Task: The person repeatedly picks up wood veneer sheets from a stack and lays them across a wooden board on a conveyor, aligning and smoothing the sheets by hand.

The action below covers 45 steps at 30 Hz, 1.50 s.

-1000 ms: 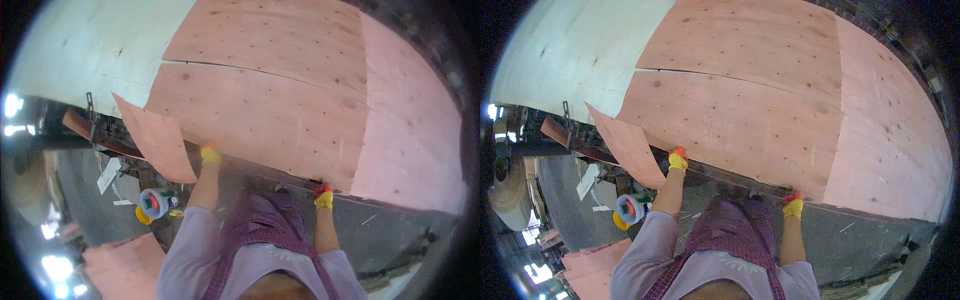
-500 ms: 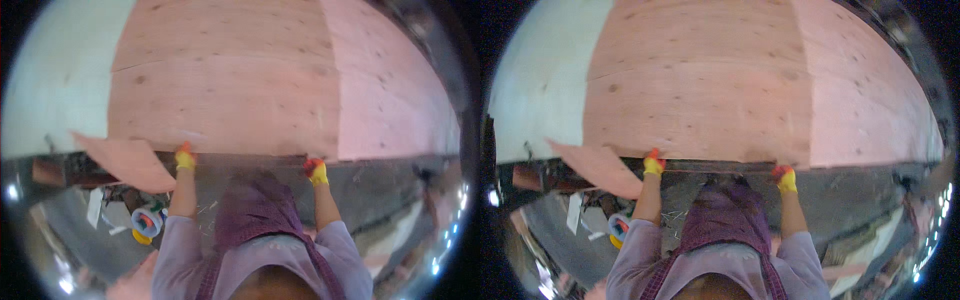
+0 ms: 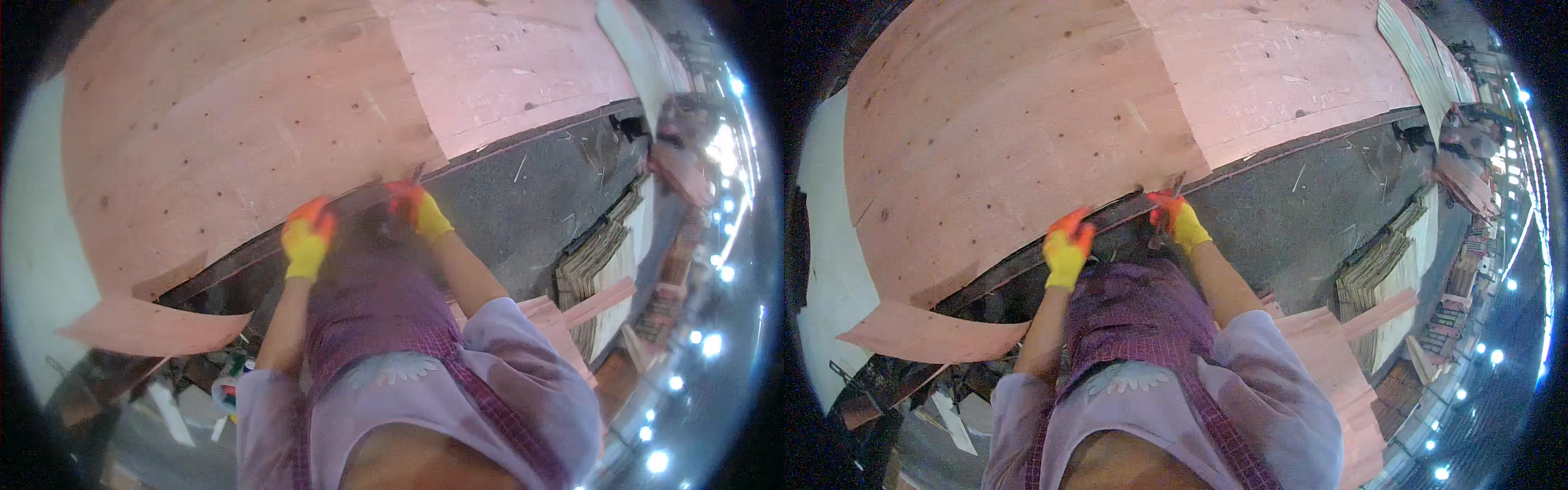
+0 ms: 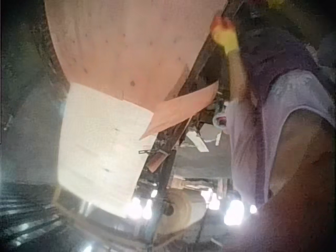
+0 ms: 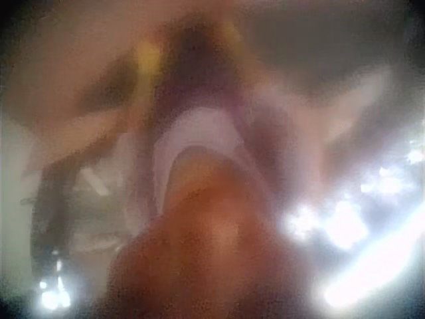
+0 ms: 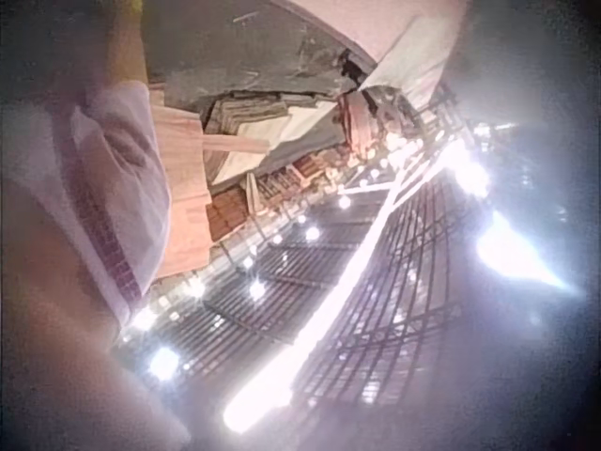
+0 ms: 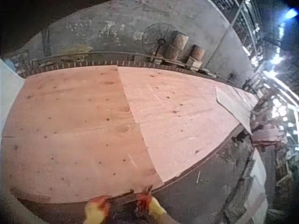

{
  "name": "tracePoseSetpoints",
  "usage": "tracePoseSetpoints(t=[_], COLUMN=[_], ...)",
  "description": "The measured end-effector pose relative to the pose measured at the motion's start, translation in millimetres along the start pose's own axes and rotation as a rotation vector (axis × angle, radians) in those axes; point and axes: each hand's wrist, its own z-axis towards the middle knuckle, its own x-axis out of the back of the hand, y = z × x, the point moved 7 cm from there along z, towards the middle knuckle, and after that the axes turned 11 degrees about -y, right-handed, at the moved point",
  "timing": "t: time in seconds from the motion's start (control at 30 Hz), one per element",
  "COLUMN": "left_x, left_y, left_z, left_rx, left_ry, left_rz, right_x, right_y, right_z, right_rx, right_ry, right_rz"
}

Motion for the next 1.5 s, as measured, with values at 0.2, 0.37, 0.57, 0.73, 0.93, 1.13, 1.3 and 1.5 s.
tracePoseSetpoints(t=[0.2, 0.37, 0.57, 0.73, 0.93, 1.13, 1.3, 1.5], left_x=[-120, -133, -147, -164, -150, -161, -158, -118], left_y=[74, 75, 73, 19, 41, 56, 76, 144], left_z=[100, 105, 111, 120, 130, 104, 46, -28], left_rx=[-0.098, -0.105, 0.006, 0.075, 0.054, -0.079, -0.090, -0.376], left_ry=[-0.390, -0.447, -0.447, -0.192, -0.342, -0.402, -0.349, -0.496], left_rz=[0.603, 0.603, 0.609, 0.436, 0.269, 0.457, 0.122, 0.255], right_x=[5, 12, 45, 38, 45, 122, 134, 70], right_y=[-46, -145, -132, -133, -113, -74, -16, -35], right_z=[-16, -35, 36, 76, 42, -36, -101, -145], right_rx=[0.104, 0.722, 0.622, 0.482, 0.451, 0.154, -0.116, -0.532], right_ry=[-0.092, 0.156, -0.178, -0.228, -0.121, 0.019, -0.397, -0.426], right_rz=[-0.490, -1.577, -1.959, -1.883, -1.907, -1.693, -1.408, -0.816])
